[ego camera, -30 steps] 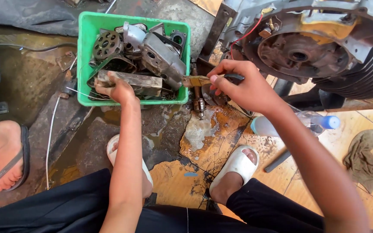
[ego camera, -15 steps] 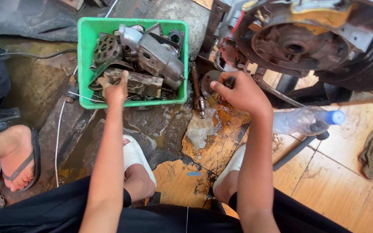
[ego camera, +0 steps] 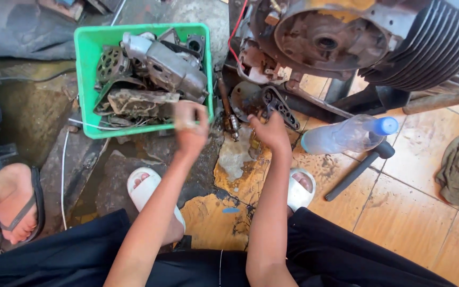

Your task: The person scrubs a rectangular metal part with a brush, repeatedly applying liquid from a plastic bottle to the surface. They continue scrubbing the part and then place it into a green basket containing other metal components.

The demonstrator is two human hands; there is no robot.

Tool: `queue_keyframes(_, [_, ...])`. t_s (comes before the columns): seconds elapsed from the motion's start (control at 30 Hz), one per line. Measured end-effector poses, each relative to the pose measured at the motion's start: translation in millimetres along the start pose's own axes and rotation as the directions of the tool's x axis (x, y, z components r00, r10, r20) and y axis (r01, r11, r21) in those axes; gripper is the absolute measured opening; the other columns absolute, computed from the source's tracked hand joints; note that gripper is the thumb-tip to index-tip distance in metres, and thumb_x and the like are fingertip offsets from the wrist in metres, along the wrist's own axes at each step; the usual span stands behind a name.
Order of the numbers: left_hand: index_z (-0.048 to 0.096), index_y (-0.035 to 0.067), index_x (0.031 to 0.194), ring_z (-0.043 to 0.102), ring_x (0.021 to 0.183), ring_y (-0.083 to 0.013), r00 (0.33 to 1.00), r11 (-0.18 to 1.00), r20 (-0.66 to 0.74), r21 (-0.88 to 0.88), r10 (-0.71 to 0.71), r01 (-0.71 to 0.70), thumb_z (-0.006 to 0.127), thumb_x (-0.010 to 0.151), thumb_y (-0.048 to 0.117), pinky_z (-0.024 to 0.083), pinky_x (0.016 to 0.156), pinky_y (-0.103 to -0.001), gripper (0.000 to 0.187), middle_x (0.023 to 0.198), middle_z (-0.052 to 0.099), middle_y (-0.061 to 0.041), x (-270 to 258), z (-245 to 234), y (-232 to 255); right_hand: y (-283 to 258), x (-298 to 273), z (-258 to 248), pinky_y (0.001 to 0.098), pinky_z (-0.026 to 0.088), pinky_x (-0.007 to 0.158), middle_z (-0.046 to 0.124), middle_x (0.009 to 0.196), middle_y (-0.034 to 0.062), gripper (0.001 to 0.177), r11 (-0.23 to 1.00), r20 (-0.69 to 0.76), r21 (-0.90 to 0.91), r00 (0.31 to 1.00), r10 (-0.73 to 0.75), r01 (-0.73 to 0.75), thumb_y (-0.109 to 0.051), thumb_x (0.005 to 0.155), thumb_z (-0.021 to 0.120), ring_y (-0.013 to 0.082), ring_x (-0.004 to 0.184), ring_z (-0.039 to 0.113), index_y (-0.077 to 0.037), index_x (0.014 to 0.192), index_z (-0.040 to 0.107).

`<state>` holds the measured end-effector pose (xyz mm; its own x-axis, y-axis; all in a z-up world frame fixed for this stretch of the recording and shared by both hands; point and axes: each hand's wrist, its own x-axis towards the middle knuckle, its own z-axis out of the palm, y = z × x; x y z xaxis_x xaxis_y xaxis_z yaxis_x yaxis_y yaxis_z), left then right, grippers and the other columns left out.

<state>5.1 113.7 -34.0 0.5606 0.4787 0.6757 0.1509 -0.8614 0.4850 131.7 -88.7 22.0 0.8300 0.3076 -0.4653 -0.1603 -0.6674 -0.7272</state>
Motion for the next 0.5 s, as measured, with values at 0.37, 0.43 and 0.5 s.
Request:
queue_keyframes(0.37, [0.016,-0.010,0.157,0.037,0.142,-0.0529,0.307,0.453,0.601,0.105,-0.738,0.885,0.040,0.109,0.025,0.039,0.116,-0.065,0.064,0.154,0.028,-0.041,82.8,18.7,131.0,4.0,11.7,-26.4,0.0471,0.049,0.065,0.063,0.076,0.0146,0.039,0.999,0.054,-0.038,0.998,0.006,-0.004,-0.045,0.091,0.069,0.0324,0.073,0.067,-0.006,0.085,0.063])
queue_keyframes(0.43, [0.012,-0.010,0.158,0.043,0.139,-0.0505,0.129,0.292,0.611,0.176,-0.781,0.940,0.032,0.113,0.031,0.042,0.114,-0.063,0.065,0.154,0.029,-0.042,65.1,55.0,100.3,9.1,16.9,-25.6,0.0441,0.050,0.068,0.060,0.068,0.0108,0.038,0.999,0.025,-0.051,1.000,-0.009,0.010,-0.046,0.088,0.070,0.0316,0.072,0.065,-0.013,0.071,0.062])
queue_keyframes(0.5, [0.020,-0.001,0.159,0.050,0.135,-0.0496,0.156,0.235,0.515,0.093,-0.843,0.967,0.035,0.107,0.057,0.048,0.107,-0.062,0.079,0.148,0.042,-0.037,1.6,117.7,49.8,14.0,24.7,-24.3,0.0462,0.049,0.069,0.062,0.067,0.0137,0.041,0.994,-0.001,-0.107,0.999,-0.033,0.032,-0.051,0.084,0.071,0.0366,0.075,0.067,-0.014,0.067,0.064])
